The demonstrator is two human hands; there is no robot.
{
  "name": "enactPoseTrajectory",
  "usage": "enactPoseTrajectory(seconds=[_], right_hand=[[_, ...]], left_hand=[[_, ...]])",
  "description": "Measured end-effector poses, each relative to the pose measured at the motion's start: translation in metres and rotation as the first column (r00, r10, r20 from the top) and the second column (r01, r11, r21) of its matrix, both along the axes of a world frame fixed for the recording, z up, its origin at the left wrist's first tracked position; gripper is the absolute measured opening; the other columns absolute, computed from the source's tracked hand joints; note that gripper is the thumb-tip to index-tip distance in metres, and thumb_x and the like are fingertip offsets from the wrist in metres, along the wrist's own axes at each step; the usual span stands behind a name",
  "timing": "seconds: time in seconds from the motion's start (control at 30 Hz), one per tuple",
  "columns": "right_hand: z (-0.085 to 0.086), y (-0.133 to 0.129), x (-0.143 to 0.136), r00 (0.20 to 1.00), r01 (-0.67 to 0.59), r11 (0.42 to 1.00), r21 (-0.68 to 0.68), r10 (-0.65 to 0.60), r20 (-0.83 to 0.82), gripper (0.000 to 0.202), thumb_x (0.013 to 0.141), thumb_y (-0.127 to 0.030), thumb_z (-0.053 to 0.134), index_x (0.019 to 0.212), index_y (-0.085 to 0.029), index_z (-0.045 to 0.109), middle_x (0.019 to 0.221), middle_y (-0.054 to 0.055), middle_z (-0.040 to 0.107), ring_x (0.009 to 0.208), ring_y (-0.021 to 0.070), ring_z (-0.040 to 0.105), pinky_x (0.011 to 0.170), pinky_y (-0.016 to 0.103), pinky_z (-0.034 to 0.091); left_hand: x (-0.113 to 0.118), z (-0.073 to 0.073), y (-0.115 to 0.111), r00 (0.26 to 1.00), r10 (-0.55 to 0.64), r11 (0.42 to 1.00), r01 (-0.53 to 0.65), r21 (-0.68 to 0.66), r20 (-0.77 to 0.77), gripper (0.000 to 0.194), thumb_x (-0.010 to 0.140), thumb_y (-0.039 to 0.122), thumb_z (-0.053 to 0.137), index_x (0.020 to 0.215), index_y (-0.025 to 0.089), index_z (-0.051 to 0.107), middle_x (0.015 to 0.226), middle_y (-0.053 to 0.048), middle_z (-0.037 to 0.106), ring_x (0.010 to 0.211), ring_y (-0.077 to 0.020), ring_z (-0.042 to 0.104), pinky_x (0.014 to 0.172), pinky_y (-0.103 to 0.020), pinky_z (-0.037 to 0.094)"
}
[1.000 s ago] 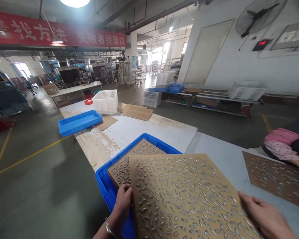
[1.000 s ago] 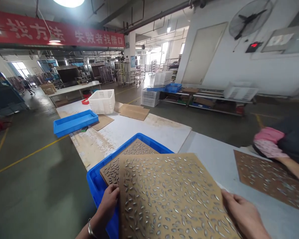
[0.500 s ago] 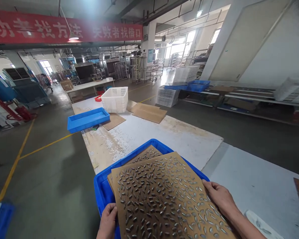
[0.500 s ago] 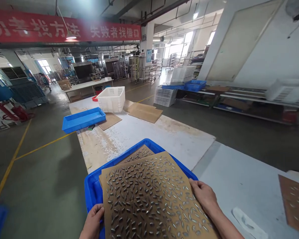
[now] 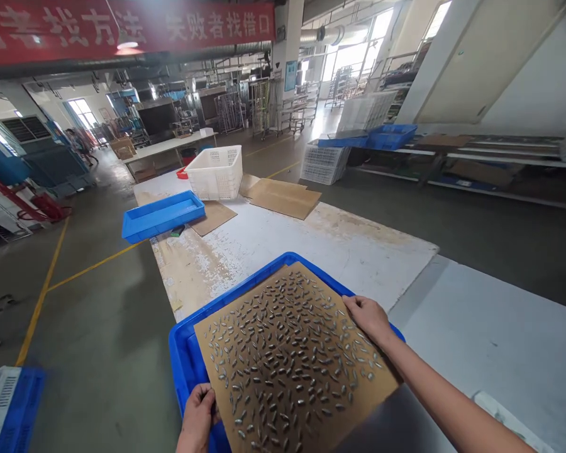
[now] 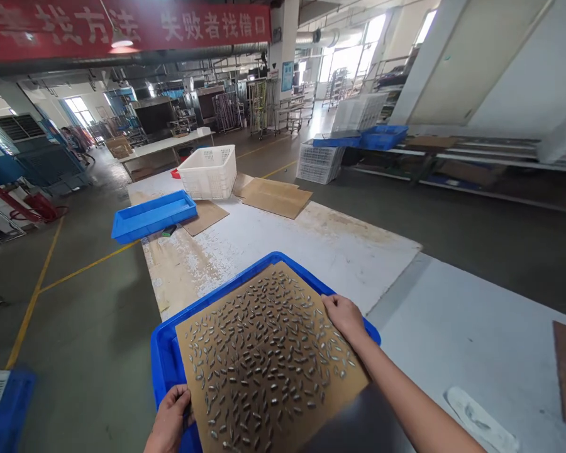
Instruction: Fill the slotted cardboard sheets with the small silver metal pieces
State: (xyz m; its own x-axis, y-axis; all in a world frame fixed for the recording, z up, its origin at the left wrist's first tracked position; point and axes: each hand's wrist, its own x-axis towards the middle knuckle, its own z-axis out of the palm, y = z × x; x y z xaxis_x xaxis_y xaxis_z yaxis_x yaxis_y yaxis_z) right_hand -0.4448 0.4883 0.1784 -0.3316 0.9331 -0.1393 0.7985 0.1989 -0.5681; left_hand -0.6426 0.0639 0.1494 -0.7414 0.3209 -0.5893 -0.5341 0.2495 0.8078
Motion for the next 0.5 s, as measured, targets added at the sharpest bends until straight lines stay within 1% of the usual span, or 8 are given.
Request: enactPoseTrajectory(seconds=[0.1,0.2,0.33,0.5], right_hand=[[-0.005,0.008,-0.014,1.0,-0.013,1.0,0.003,0.013,0.017,0.038,0.089,-0.045,0.046,0.069,-0.022,0.069,0.075,0.008,0.074,0.078,0.0244,0.067,0.067,0.03,0.043],[-0.015,0.016,-0.022,0.999,-0.015,1.0,-0.013,0.016,0.036,0.037,0.093,-0.043,0.047,0.077,-0.021,0.073,0.085,0.008,0.077,0.084,0.0228,0.068,0.071,0.028,0.043],[-0.029,0.023,-0.026,0.998,-0.018,1.0,-0.022,0.019,0.058,0.036,0.096,-0.041,0.049,0.084,-0.02,0.075,0.092,0.008,0.078,0.088,0.0214,0.068,0.072,0.027,0.042],[-0.036,0.024,-0.026,0.996,-0.032,0.999,-0.012,0.033,0.081,0.038,0.097,-0.041,0.049,0.09,-0.018,0.078,0.095,0.01,0.079,0.089,0.0225,0.068,0.073,0.028,0.043]], left_hand=[[-0.002,0.002,0.004,0.999,-0.023,0.999,0.022,-0.031,-0.026,0.055,0.049,0.063,0.086,0.07,0.02,0.06,0.059,0.004,0.056,0.055,-0.013,0.053,0.058,-0.027,0.045],[-0.005,0.002,0.009,0.999,-0.032,0.998,0.03,-0.063,-0.028,0.053,0.049,0.06,0.086,0.072,0.019,0.06,0.06,0.005,0.056,0.056,-0.0122,0.053,0.059,-0.027,0.047],[-0.01,-0.001,0.014,1.0,-0.031,0.998,0.031,-0.064,0.003,0.05,0.048,0.052,0.088,0.072,0.02,0.058,0.059,0.006,0.057,0.056,-0.0113,0.054,0.062,-0.028,0.052],[-0.01,-0.007,0.015,1.0,-0.012,0.997,0.013,-0.074,0.011,0.048,0.05,0.047,0.089,0.073,0.021,0.055,0.058,0.006,0.059,0.054,-0.0116,0.056,0.06,-0.029,0.053]])
